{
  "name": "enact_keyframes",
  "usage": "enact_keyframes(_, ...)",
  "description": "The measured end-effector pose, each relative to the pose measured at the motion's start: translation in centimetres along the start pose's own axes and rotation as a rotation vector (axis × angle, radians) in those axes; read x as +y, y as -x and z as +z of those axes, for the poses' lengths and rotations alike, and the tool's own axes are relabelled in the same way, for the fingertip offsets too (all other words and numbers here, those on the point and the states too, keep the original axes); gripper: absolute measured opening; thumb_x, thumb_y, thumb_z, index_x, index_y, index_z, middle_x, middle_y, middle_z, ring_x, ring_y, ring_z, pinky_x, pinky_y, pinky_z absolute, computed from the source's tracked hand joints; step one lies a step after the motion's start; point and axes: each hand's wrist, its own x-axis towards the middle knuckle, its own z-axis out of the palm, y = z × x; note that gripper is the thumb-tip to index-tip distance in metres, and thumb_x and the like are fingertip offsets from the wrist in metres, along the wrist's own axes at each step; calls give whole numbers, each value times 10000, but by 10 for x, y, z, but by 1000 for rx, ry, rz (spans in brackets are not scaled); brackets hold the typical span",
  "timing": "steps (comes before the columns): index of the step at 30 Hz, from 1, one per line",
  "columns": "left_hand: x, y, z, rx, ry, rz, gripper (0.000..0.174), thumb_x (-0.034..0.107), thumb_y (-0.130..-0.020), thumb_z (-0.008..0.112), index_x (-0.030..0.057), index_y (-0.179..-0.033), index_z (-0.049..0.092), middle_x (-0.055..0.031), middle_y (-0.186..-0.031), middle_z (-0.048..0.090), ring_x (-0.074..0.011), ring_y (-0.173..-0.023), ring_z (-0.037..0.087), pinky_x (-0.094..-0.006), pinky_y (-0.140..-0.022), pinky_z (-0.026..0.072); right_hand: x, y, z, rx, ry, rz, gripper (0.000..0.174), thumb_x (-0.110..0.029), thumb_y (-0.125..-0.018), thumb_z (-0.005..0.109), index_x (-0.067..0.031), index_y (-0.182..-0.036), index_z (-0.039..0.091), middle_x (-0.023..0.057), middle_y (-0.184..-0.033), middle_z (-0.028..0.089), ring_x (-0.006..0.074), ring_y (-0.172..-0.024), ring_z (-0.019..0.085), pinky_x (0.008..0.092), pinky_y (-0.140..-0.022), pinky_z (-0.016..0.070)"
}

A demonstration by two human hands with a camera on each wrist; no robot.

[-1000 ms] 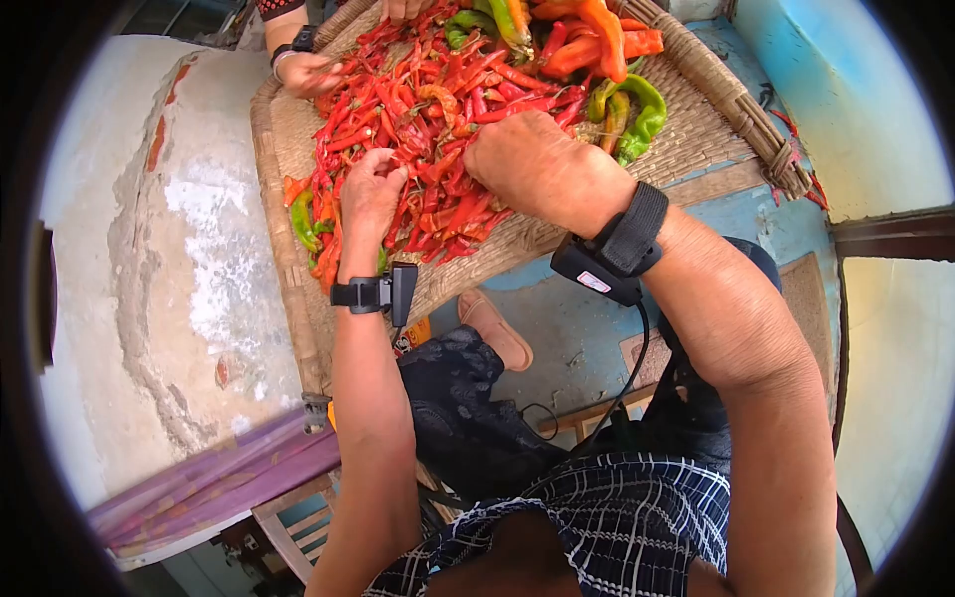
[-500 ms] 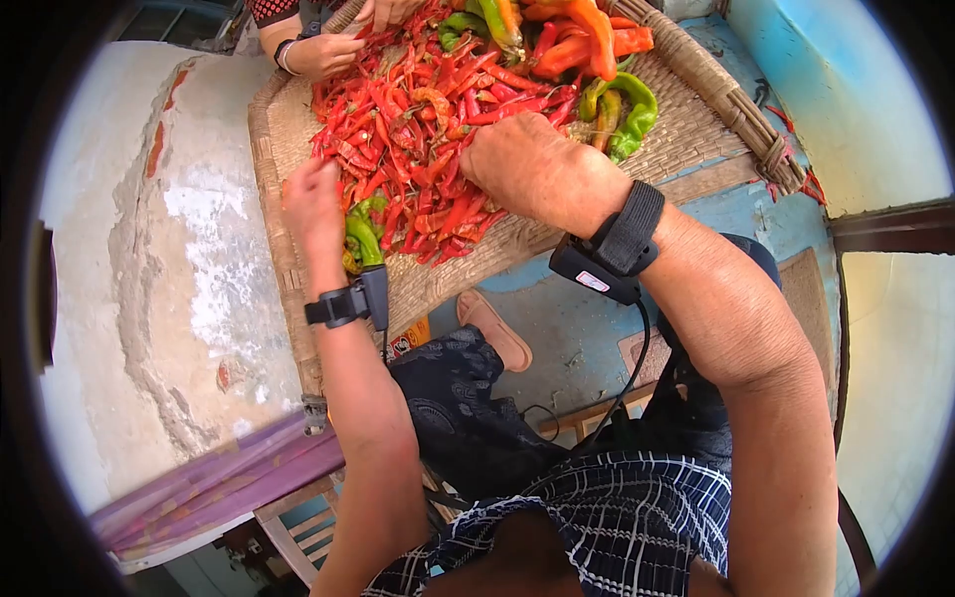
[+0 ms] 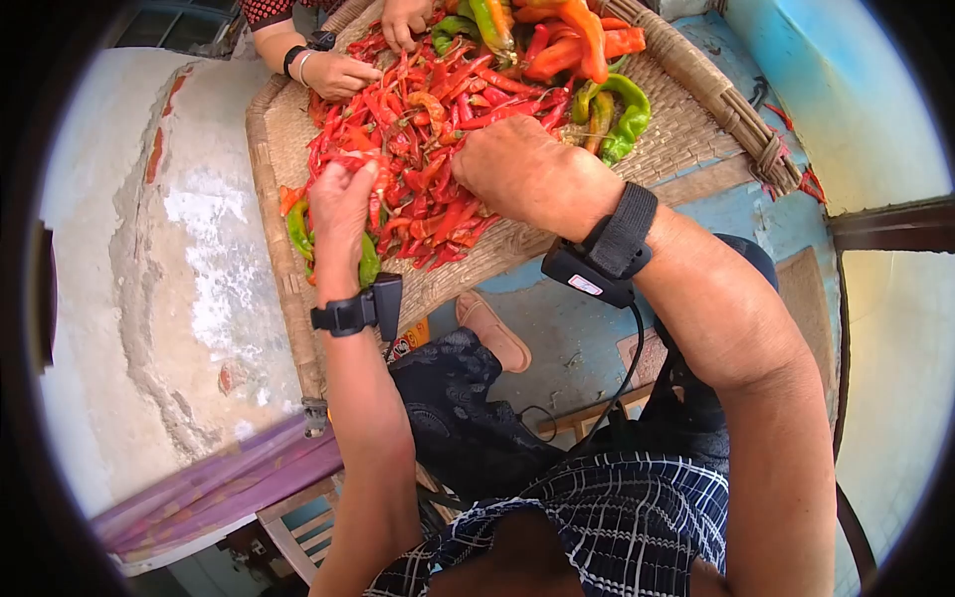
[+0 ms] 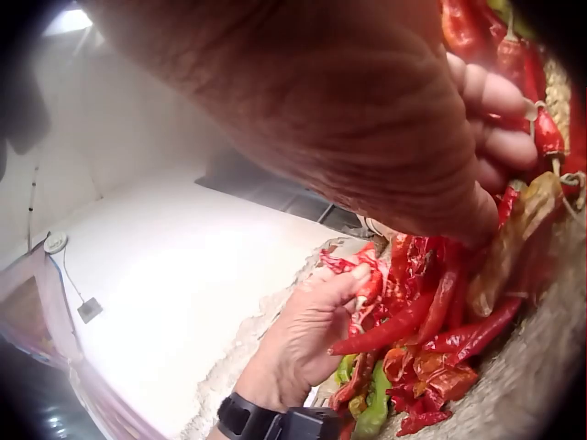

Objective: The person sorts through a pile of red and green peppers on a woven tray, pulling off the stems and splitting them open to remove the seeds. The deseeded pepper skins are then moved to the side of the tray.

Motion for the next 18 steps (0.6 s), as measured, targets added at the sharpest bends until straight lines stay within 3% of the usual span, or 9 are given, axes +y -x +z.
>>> enact_keyframes(7,11,0,-32,85,409,32,162,98,-906,622,24,-1049,600,-57,-968,655,-100,-805,621,-230,-689,507,-1,4,1,12,14,-6,76,-56,-791,580,4,-835,597,164,-807,644,318,-777,662,408,-646,529)
enact_keyframes(9,7,-5,-47,342,376,36,162,99,-908,618,25,-1051,598,-43,-951,652,-98,-789,613,-230,-693,500,-1,4,0,-5,19,0,77,-57,-791,581,3,-835,598,165,-809,644,319,-780,662,410,-647,529)
enact_keyframes(10,1,-8,-59,466,160,-44,220,154,-898,638,0,-1047,590,-57,-900,653,-136,-771,613,-265,-696,501,-2,4,-1,-22,22,5,77,-58,-790,583,3,-834,599,165,-810,645,320,-782,662,412,-649,529)
enact_keyframes(11,-11,-8,-66,470,160,-46,220,154,-898,638,0,-1047,590,-57,-900,653,-136,-771,613,-265,-696,501,-3,2,-1,-24,22,1,77,-58,-790,583,3,-834,599,165,-810,645,320,-782,662,412,-649,529)
enact_keyframes(13,-16,-5,-67,701,-816,101,255,215,-873,663,-2,-992,601,-72,-832,647,-174,-745,612,-307,-690,499,-1,-1,1,-63,19,9,86,-71,-792,589,1,-838,602,161,-816,649,316,-784,665,413,-655,530)
enact_keyframes(14,-22,-1,-64,642,-727,-39,291,242,-843,686,5,-986,598,-95,-809,646,-198,-750,613,-333,-717,496,-1,-2,2,-65,19,4,86,-71,-792,589,1,-838,602,161,-816,649,316,-784,665,413,-655,530)
enact_keyframes(15,-20,1,-56,646,-729,-44,291,242,-843,686,5,-986,598,-95,-809,646,-198,-750,613,-333,-717,496,-2,-4,2,-61,65,4,100,-96,-795,593,-25,-847,640,134,-800,662,287,-773,676,393,-648,539)
enact_keyframes(17,-20,0,-42,292,-642,163,287,228,-833,689,24,-1012,593,-120,-832,657,-231,-770,631,-341,-737,499,-4,-5,5,-60,111,-2,122,-121,-797,598,-51,-857,678,107,-784,676,258,-763,687,372,-640,548)
enact_keyframes(18,-27,-6,-33,212,-779,239,292,230,-829,690,31,-1018,592,-143,-862,663,-273,-803,642,-369,-747,503,-4,-5,7,-25,123,-8,122,-123,-798,598,-52,-857,679,105,-781,675,255,-757,687,369,-639,547)
